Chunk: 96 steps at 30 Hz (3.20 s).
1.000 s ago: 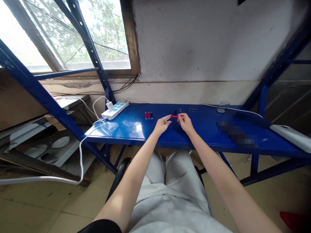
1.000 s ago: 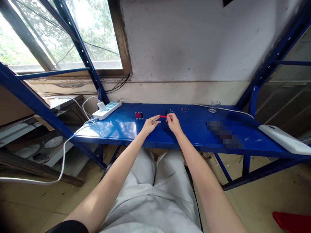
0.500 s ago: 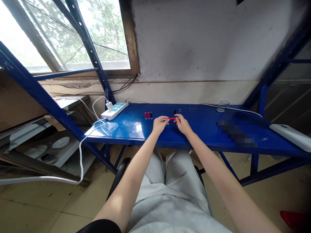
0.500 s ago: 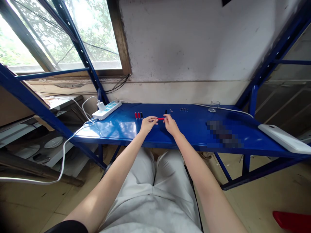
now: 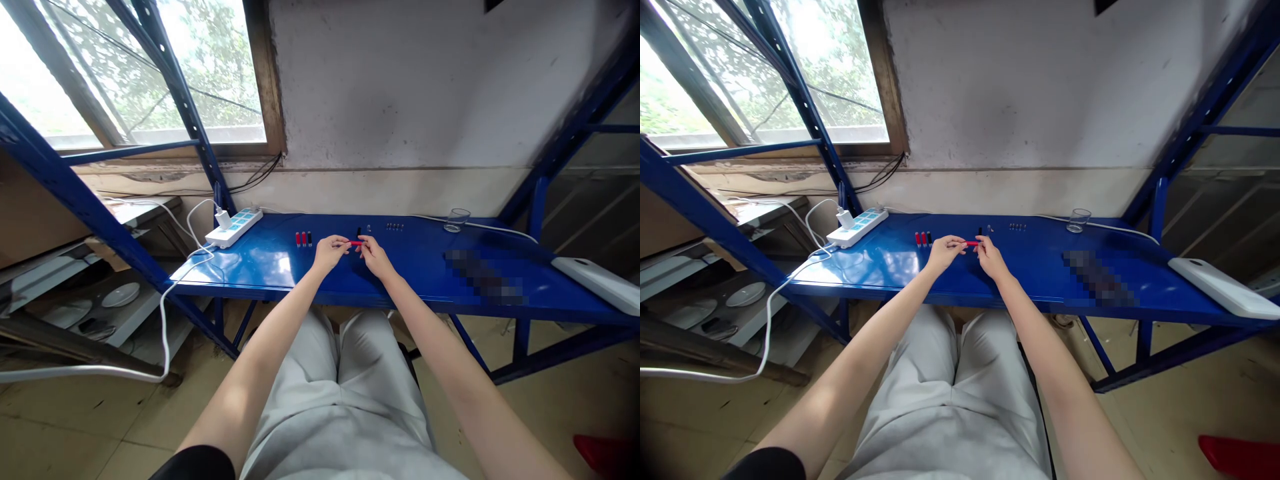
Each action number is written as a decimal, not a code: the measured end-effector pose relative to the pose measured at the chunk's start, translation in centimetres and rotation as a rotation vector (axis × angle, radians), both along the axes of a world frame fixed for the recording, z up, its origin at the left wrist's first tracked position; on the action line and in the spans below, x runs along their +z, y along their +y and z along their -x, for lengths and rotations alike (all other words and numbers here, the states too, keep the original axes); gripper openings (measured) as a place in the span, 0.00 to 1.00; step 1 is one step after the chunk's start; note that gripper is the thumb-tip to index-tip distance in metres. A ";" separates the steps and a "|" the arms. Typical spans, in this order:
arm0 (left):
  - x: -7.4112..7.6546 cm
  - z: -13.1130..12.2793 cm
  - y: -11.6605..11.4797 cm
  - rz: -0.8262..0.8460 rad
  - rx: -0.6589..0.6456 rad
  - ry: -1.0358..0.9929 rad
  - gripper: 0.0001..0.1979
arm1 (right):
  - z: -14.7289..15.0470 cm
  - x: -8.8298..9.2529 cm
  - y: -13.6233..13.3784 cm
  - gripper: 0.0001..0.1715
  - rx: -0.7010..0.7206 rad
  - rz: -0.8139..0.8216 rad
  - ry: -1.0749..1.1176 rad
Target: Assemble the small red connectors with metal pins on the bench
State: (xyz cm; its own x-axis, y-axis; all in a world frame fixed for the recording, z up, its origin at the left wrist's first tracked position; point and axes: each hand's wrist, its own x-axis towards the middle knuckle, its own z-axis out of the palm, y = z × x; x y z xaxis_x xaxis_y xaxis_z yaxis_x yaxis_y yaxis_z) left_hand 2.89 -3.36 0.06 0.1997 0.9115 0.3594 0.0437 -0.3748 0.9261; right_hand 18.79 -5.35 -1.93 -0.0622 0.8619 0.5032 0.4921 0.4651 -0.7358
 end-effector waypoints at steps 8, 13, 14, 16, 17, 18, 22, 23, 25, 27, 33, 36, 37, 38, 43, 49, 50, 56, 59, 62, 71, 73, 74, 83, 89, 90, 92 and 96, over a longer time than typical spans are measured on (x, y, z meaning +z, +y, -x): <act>5.9 -0.1 1.2 -0.339 0.011 0.553 0.01 | -0.2 -0.8 0.6 0.30 0.057 -0.040 -0.004; 8.3 0.9 3.6 -0.368 0.030 0.727 0.07 | 0.0 -0.1 0.0 0.32 0.025 0.001 -0.002; 8.5 1.2 4.3 -0.365 0.044 0.754 0.09 | 0.0 0.0 -0.1 0.32 0.022 0.016 0.002; 8.8 1.8 5.3 -0.363 0.080 0.812 0.13 | 0.0 0.1 -0.2 0.32 0.022 0.038 0.002; 8.8 2.1 5.7 -0.370 0.092 0.841 0.14 | 0.0 0.1 -0.2 0.31 0.024 0.043 -0.001; 8.8 2.4 6.0 -0.383 0.100 0.870 0.14 | -0.1 0.1 -0.2 0.31 0.027 0.045 -0.006; 8.6 3.4 6.3 -0.416 0.120 1.006 0.13 | -0.1 0.0 -0.2 0.31 0.038 0.056 -0.031; 8.5 3.7 6.2 -0.404 0.128 1.044 0.12 | -0.1 0.1 -0.2 0.31 0.038 0.059 -0.037; 8.3 4.1 5.9 -0.366 0.133 1.142 0.08 | -0.1 0.1 -0.2 0.31 0.034 0.062 -0.044; 8.2 4.6 5.6 -0.335 0.125 1.271 0.03 | 0.0 0.2 -0.3 0.30 0.030 0.059 -0.046; 8.0 5.0 5.1 -0.338 0.166 1.430 0.08 | 0.0 0.1 -0.2 0.30 0.018 0.048 -0.038; 8.0 5.1 5.2 -0.342 0.170 1.431 0.08 | 0.0 0.0 -0.2 0.30 0.017 0.042 -0.037; 8.0 5.1 5.2 -0.345 0.171 1.433 0.08 | 0.0 0.0 -0.2 0.30 0.015 0.040 -0.036; 8.0 5.1 5.2 -0.349 0.172 1.437 0.09 | 0.0 0.0 -0.2 0.30 0.014 0.039 -0.035; 7.9 5.3 5.4 -0.356 0.188 1.464 0.09 | 0.0 0.0 -0.1 0.30 0.019 0.050 -0.039; 7.4 5.4 5.9 -0.338 0.191 1.454 0.11 | 0.0 0.1 -0.2 0.30 0.013 0.053 -0.051; 7.3 5.4 6.0 -0.337 0.189 1.454 0.12 | 0.0 0.1 -0.2 0.29 0.012 0.054 -0.052; 7.1 5.5 6.2 -0.321 0.175 1.441 0.13 | 0.0 0.2 -0.3 0.29 0.022 0.066 -0.053; 7.2 5.4 6.0 -0.313 0.168 1.431 0.13 | -0.1 0.2 -0.4 0.29 0.026 0.072 -0.055; 7.3 5.3 5.9 -0.291 0.160 1.427 0.13 | -0.1 0.2 -0.3 0.29 0.024 0.071 -0.057; 7.1 5.3 5.9 -0.283 0.142 1.430 0.14 | 0.0 0.1 -0.3 0.29 0.021 0.061 -0.055; 7.0 5.3 6.0 -0.277 0.130 1.430 0.14 | 0.0 0.2 -0.3 0.29 0.016 0.058 -0.052; 7.0 5.2 6.0 -0.275 0.125 1.431 0.15 | 0.0 0.2 -0.3 0.29 0.012 0.058 -0.051; 7.6 4.6 5.4 -0.320 0.088 1.420 0.18 | 0.1 0.6 -0.7 0.22 -0.074 0.001 -0.008; 7.6 2.4 3.8 -0.487 0.074 1.276 0.18 | -0.6 0.9 -0.9 0.11 -0.350 -0.099 0.150; 7.4 1.8 3.5 -0.507 0.064 1.259 0.19 | -0.8 0.9 -0.8 0.11 -0.395 -0.112 0.180; 6.8 0.7 3.0 -0.527 0.031 1.235 0.21 | -1.0 1.1 -0.9 0.11 -0.460 -0.122 0.240; 4.9 -1.3 2.4 -0.442 -0.065 1.216 0.27 | -1.1 1.4 -1.0 0.10 -0.530 -0.119 0.310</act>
